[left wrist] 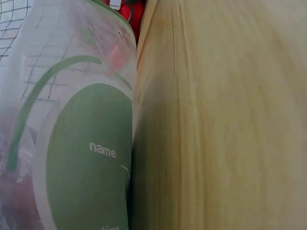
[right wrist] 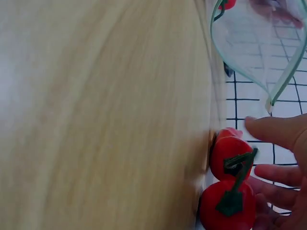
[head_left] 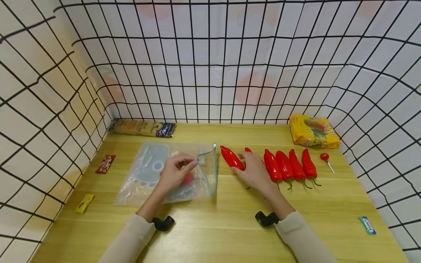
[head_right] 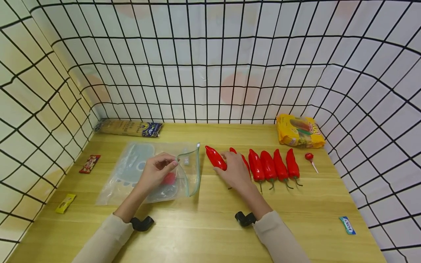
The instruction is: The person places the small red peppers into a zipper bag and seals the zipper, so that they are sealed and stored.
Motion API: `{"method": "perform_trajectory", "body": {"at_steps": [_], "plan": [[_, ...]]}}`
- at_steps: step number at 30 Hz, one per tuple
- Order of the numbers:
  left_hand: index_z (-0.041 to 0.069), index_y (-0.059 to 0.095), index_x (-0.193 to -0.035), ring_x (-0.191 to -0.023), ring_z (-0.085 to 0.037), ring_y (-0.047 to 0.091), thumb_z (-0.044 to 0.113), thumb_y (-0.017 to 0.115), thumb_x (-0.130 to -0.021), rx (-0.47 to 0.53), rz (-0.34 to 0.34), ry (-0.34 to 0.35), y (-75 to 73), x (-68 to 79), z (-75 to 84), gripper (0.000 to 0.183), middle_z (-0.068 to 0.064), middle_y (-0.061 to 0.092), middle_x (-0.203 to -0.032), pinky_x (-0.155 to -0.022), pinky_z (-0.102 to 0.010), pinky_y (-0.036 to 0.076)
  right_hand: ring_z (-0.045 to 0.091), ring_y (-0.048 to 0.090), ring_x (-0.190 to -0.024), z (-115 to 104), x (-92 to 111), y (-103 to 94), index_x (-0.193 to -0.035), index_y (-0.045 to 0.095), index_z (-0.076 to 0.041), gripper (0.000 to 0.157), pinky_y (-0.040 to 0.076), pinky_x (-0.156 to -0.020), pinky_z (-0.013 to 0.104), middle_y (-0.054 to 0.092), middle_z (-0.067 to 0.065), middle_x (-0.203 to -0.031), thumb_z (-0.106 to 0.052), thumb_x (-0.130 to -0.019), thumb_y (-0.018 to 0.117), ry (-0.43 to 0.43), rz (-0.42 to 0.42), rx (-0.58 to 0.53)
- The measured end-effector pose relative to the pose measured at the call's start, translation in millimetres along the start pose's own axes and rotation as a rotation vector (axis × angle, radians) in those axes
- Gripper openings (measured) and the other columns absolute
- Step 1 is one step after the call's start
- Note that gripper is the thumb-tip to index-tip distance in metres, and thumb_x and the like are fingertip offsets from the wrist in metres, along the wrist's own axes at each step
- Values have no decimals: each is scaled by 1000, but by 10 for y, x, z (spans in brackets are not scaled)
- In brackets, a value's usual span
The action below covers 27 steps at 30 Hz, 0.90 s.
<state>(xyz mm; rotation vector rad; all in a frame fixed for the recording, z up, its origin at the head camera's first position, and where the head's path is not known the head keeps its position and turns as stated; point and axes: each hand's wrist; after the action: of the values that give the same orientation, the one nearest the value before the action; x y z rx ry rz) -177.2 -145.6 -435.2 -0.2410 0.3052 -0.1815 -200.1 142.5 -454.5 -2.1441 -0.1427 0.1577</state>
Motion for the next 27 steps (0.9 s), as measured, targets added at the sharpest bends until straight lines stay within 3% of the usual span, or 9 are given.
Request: {"method": "perform_trajectory", "body": {"at_steps": [6,9,14,19,23,27], "plan": [[1,72,-100,-85,-13,61,10,69,-90,31,-5,1,6,3,-10,13,-11,69,-95,-76,-22,52,27,52,-96,-1,-26,35,-131,56,-11,57,51,-74,40,63,10,-111,-36,-83,74,-33,-27,152],[3,73,-101,-86,-15,61,11,69,-91,17,2,1,6,-5,-79,13,-11,69,-95,-76,-23,52,26,53,-94,8,-27,38,-130,57,-13,52,50,-73,39,64,9,-109,-36,-85,72,-41,4,145],[11,74,-103,-90,-15,64,21,69,-91,-21,22,-44,9,-25,-276,16,-7,72,-99,-80,-24,53,21,55,-80,11,29,-81,-129,56,-14,50,48,-65,33,65,5,-97,-36,-87,72,-30,75,-50],[17,75,-103,-93,-12,67,34,67,-91,-66,49,-45,10,-22,-293,22,-2,74,-102,-83,-28,54,19,53,-67,14,167,-286,-126,55,-16,51,46,-56,28,60,4,-81,-37,-85,75,-5,92,-185],[21,75,-102,-94,-11,68,40,66,-90,-91,47,-33,18,-20,-259,24,2,75,-100,-86,-30,54,18,56,-74,4,257,-330,-119,60,-18,41,49,-64,28,65,2,-89,-26,-83,78,-46,57,-231],[24,75,-100,-92,-11,69,42,68,-89,-99,33,-32,39,-22,-227,23,5,74,-96,-87,-31,54,17,61,-77,-63,246,-173,-116,65,-20,37,53,-69,29,68,0,-103,-20,-82,78,-95,-24,-285]]}}
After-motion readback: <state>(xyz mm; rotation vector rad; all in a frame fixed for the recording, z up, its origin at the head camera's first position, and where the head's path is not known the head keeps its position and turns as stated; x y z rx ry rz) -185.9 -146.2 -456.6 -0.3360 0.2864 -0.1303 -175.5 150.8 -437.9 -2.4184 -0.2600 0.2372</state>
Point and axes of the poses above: each hand's wrist, its own x-axis away from the middle knuckle, its own y-axis out of the palm, z = x × y
